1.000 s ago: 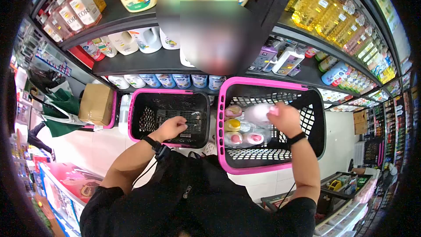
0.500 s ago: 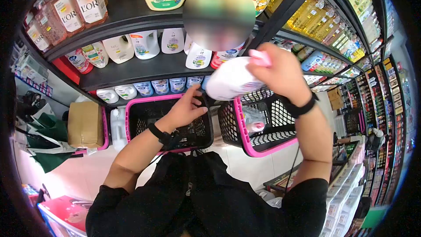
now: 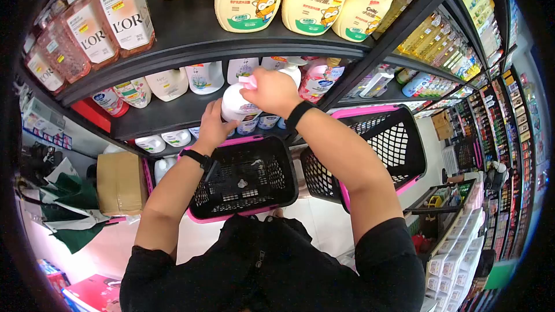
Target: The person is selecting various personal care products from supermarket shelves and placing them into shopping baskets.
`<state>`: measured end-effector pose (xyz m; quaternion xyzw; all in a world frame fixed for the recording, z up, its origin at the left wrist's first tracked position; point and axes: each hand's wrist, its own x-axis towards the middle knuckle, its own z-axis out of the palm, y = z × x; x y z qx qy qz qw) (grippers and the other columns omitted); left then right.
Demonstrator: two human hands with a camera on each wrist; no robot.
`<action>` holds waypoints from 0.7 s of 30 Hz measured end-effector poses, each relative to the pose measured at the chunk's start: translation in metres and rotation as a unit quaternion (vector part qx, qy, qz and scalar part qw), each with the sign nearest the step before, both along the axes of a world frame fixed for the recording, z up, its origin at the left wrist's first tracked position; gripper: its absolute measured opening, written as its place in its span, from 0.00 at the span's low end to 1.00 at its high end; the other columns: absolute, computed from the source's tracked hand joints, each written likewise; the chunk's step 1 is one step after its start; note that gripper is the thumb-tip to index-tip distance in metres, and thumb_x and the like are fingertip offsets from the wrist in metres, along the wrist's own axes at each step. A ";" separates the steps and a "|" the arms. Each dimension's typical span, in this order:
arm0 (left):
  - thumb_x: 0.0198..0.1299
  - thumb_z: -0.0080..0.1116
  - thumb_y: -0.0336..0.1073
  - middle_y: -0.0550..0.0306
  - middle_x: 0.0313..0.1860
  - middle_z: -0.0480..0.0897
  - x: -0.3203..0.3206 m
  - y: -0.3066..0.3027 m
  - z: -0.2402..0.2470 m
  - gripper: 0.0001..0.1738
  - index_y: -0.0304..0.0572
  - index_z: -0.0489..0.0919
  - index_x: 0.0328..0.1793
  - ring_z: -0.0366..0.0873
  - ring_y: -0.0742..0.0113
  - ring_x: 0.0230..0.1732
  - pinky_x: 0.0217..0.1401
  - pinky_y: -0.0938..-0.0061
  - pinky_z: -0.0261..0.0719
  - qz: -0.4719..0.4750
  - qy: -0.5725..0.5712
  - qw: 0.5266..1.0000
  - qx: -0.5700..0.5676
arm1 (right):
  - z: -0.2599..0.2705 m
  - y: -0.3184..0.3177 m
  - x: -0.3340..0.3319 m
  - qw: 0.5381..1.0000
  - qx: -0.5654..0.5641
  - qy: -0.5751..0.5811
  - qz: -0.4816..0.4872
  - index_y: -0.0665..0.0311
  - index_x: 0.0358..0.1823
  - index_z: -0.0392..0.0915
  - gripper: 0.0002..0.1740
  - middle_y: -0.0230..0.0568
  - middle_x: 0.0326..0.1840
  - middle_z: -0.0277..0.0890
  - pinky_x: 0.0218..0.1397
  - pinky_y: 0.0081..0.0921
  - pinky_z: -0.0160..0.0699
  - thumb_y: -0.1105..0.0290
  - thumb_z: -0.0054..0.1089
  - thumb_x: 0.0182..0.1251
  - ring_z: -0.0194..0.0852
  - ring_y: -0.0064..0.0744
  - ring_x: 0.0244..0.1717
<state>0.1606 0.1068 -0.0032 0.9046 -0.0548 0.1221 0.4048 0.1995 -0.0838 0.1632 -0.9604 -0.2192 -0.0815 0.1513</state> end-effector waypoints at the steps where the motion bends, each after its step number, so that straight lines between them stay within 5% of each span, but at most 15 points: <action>1: 0.46 0.79 0.40 0.37 0.67 0.74 0.009 0.002 -0.001 0.47 0.41 0.68 0.73 0.72 0.37 0.67 0.70 0.54 0.72 -0.008 0.008 1.000 -0.009 | -0.002 0.003 0.006 1.000 0.001 -0.003 -0.007 0.65 0.36 0.79 0.24 0.56 0.31 0.83 0.41 0.49 0.82 0.48 0.65 0.57 0.84 0.58 0.36; 2: 0.46 0.79 0.40 0.38 0.67 0.74 0.017 0.003 -0.001 0.47 0.41 0.68 0.73 0.71 0.38 0.68 0.70 0.54 0.71 -0.018 0.017 1.000 -0.019 | -0.003 0.005 0.012 0.999 -0.006 0.025 -0.025 0.63 0.39 0.81 0.25 0.55 0.36 0.84 0.46 0.48 0.81 0.46 0.64 0.58 0.85 0.56 0.40; 10: 0.45 0.79 0.33 0.38 0.60 0.81 0.055 -0.014 -0.011 0.43 0.39 0.69 0.68 0.79 0.40 0.62 0.65 0.56 0.77 -0.049 0.062 0.986 -0.149 | -0.027 0.012 0.057 0.997 -0.069 0.005 -0.026 0.61 0.28 0.87 0.24 0.52 0.29 0.85 0.43 0.47 0.83 0.46 0.58 0.59 0.86 0.53 0.35; 15: 0.46 0.79 0.33 0.40 0.52 0.86 0.073 -0.012 -0.045 0.41 0.37 0.70 0.66 0.84 0.42 0.56 0.59 0.56 0.80 -0.045 0.039 0.987 -0.151 | -0.051 0.013 0.077 0.998 0.012 -0.055 0.025 0.62 0.28 0.87 0.28 0.52 0.31 0.86 0.41 0.48 0.84 0.42 0.56 0.62 0.87 0.52 0.36; 17: 0.46 0.79 0.34 0.41 0.52 0.86 0.074 -0.016 -0.047 0.41 0.37 0.70 0.66 0.85 0.45 0.55 0.58 0.58 0.80 -0.074 0.043 0.972 -0.220 | -0.047 0.011 0.070 1.000 -0.017 0.025 0.005 0.66 0.32 0.85 0.27 0.56 0.33 0.85 0.40 0.50 0.83 0.45 0.59 0.63 0.86 0.56 0.36; 19: 0.46 0.79 0.34 0.41 0.53 0.86 0.072 -0.021 -0.045 0.42 0.36 0.69 0.67 0.85 0.47 0.55 0.58 0.59 0.79 -0.056 0.020 0.985 -0.165 | -0.053 -0.003 0.037 0.990 0.125 -0.056 -0.016 0.67 0.53 0.77 0.25 0.61 0.36 0.83 0.41 0.49 0.82 0.53 0.63 0.65 0.84 0.61 0.36; 21: 0.46 0.79 0.35 0.40 0.55 0.85 0.067 -0.026 -0.039 0.43 0.36 0.70 0.68 0.83 0.44 0.57 0.61 0.58 0.78 -0.031 0.014 0.991 -0.130 | -0.026 -0.030 -0.008 0.982 0.181 0.050 0.014 0.66 0.59 0.69 0.28 0.61 0.35 0.82 0.43 0.53 0.80 0.57 0.65 0.65 0.83 0.64 0.39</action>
